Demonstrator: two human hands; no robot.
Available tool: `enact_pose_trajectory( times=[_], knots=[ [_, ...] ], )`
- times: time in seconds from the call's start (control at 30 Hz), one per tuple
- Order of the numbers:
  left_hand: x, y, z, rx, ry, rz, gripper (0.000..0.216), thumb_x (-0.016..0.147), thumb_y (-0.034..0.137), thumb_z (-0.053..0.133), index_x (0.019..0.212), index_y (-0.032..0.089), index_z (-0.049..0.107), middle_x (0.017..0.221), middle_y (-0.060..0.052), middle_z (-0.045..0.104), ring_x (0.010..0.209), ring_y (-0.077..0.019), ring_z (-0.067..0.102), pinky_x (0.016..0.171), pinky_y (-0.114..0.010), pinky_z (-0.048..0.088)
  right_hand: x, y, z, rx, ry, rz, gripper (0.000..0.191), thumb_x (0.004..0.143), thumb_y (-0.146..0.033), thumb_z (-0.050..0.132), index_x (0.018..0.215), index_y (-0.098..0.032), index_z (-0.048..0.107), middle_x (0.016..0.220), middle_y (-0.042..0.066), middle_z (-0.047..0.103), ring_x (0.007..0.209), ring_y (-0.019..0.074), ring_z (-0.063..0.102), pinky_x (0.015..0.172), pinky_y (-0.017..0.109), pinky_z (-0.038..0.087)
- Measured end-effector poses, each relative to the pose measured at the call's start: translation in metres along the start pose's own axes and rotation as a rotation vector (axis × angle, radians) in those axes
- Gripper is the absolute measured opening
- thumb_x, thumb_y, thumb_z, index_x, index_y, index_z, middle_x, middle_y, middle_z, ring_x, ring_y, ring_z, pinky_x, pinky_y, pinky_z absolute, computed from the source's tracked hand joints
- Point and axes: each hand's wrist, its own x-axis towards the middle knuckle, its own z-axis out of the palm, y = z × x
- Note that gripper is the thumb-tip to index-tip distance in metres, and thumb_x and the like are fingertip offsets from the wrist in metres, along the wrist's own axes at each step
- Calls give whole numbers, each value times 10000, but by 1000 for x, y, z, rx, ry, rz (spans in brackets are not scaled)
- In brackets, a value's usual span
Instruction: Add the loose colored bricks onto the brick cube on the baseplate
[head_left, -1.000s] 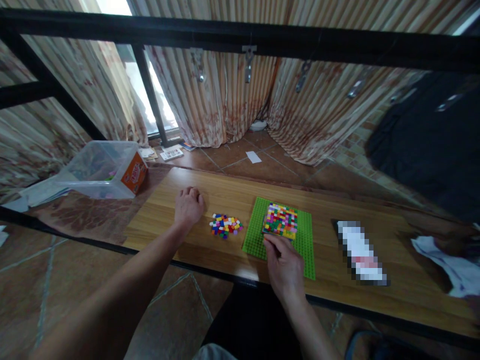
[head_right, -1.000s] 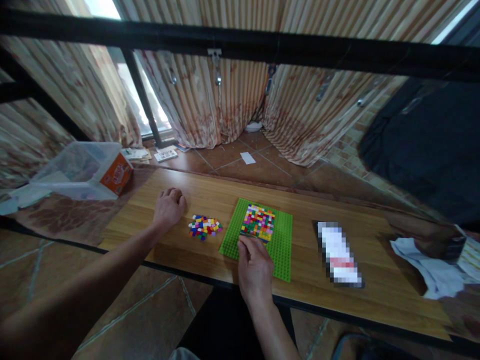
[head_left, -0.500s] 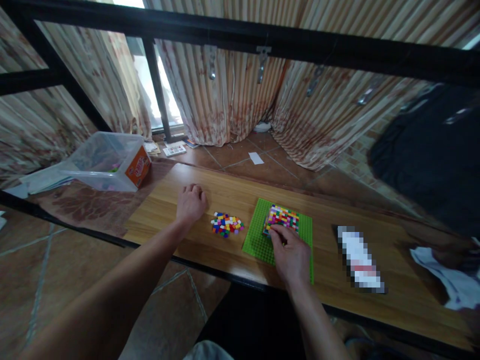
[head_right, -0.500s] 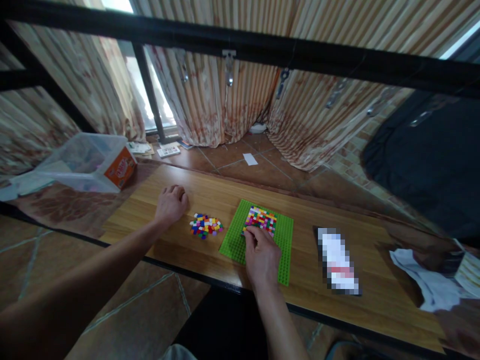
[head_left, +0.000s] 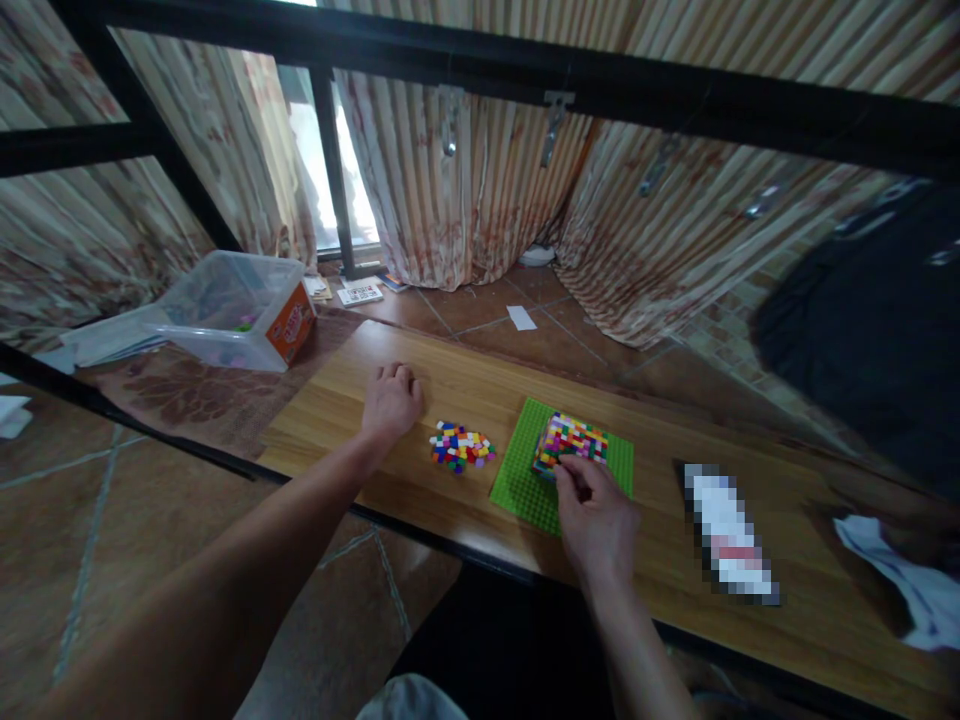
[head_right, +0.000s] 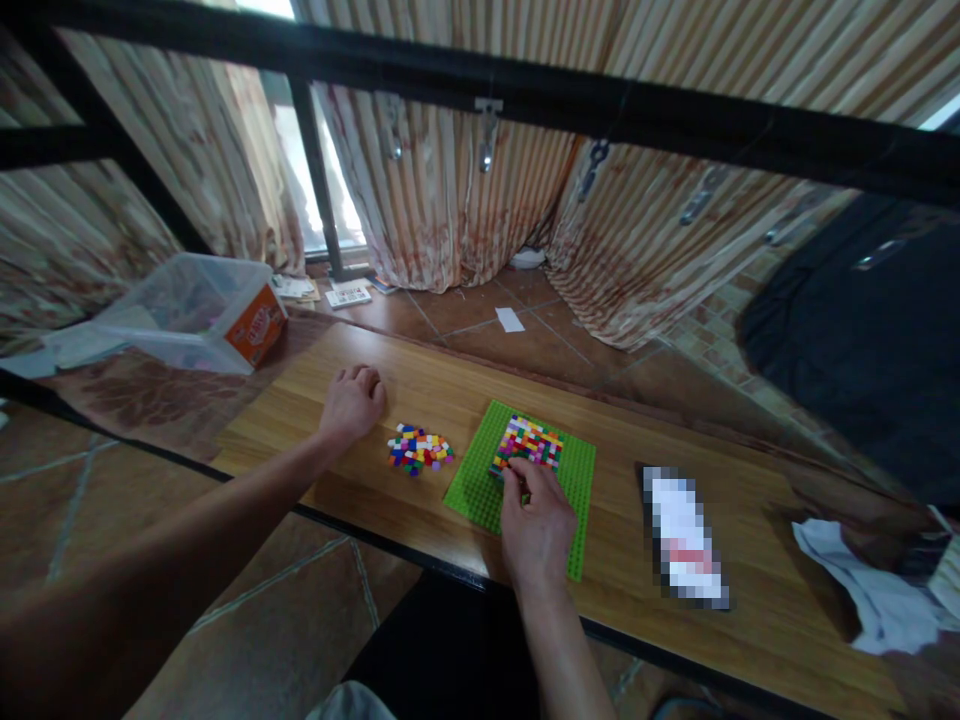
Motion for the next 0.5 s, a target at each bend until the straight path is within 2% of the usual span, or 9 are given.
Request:
enact_pose_trajectory(
  times=[0.5],
  knots=[
    [-1,1,0,-12,7,-1,236,885,264,413,945,180,625,1070,-132,628,1070,-288,531,993,-431,388,-1,4,4,2,7,-167,266,933,-318,496,929,-202,736,927,70,702,865,187,655,813,331,513]
  ],
)
